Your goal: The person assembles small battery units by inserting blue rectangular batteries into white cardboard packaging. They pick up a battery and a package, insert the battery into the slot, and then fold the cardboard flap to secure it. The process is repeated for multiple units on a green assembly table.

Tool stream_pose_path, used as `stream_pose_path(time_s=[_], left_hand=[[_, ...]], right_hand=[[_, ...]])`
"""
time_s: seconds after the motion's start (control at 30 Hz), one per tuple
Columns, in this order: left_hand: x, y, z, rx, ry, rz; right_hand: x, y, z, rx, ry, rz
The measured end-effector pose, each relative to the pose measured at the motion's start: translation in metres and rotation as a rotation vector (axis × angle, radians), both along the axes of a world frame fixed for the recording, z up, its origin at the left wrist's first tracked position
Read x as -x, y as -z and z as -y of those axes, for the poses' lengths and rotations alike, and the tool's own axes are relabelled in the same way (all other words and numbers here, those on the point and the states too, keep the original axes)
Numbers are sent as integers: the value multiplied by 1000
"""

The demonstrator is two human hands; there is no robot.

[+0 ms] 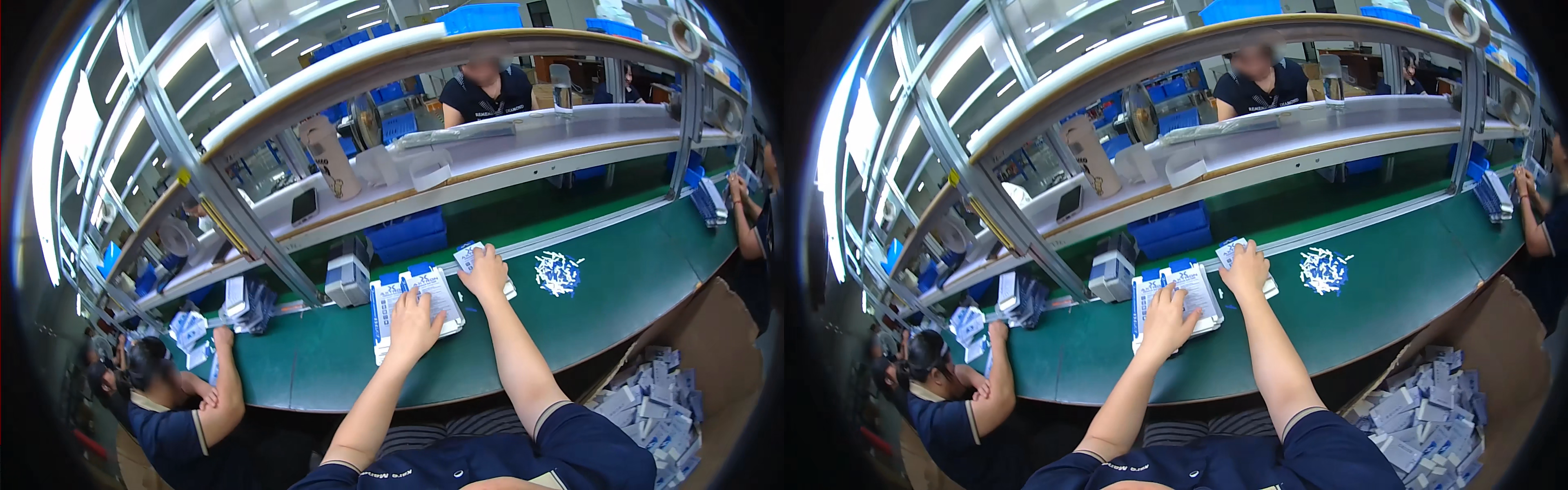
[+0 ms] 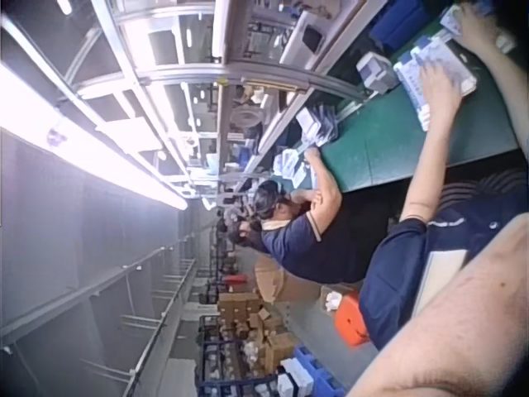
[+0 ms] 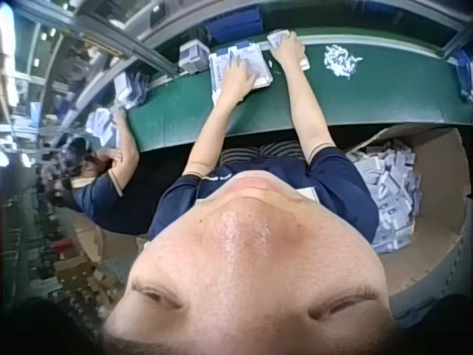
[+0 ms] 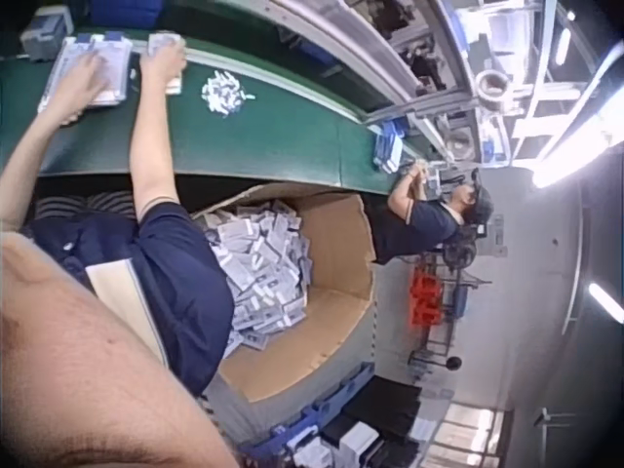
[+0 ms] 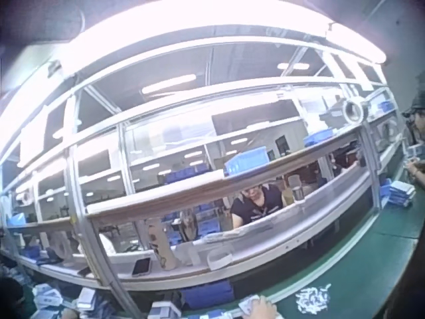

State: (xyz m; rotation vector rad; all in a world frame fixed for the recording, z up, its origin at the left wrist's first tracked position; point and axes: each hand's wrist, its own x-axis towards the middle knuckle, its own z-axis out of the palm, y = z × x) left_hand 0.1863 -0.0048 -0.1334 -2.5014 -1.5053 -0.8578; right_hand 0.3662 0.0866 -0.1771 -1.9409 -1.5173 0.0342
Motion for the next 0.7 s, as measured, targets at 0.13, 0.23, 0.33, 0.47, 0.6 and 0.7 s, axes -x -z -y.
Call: stream_pose_path(time_s=[0.13,0.23,0.33,0.47,0.6,0.7], left_hand=[[-1,26,-27,20,-165,-27],[-4,38,-31,63,-230,11],[-7,49,-28,72,-263,45],[-5,51,-28,72,-236,140],[-6,51,-28,82,-253,118],[-5,53,-28,67,-252,116]], right_hand=[[-3,3,0,43,33,32],[-2,-1,-2,82,25,3],[-4,2,-1,40,21,-6],[-4,7,-2,-9,36,-7],[-4,7,-2,-39,40,-14],[-4,9,-3,-53,42,-13]])
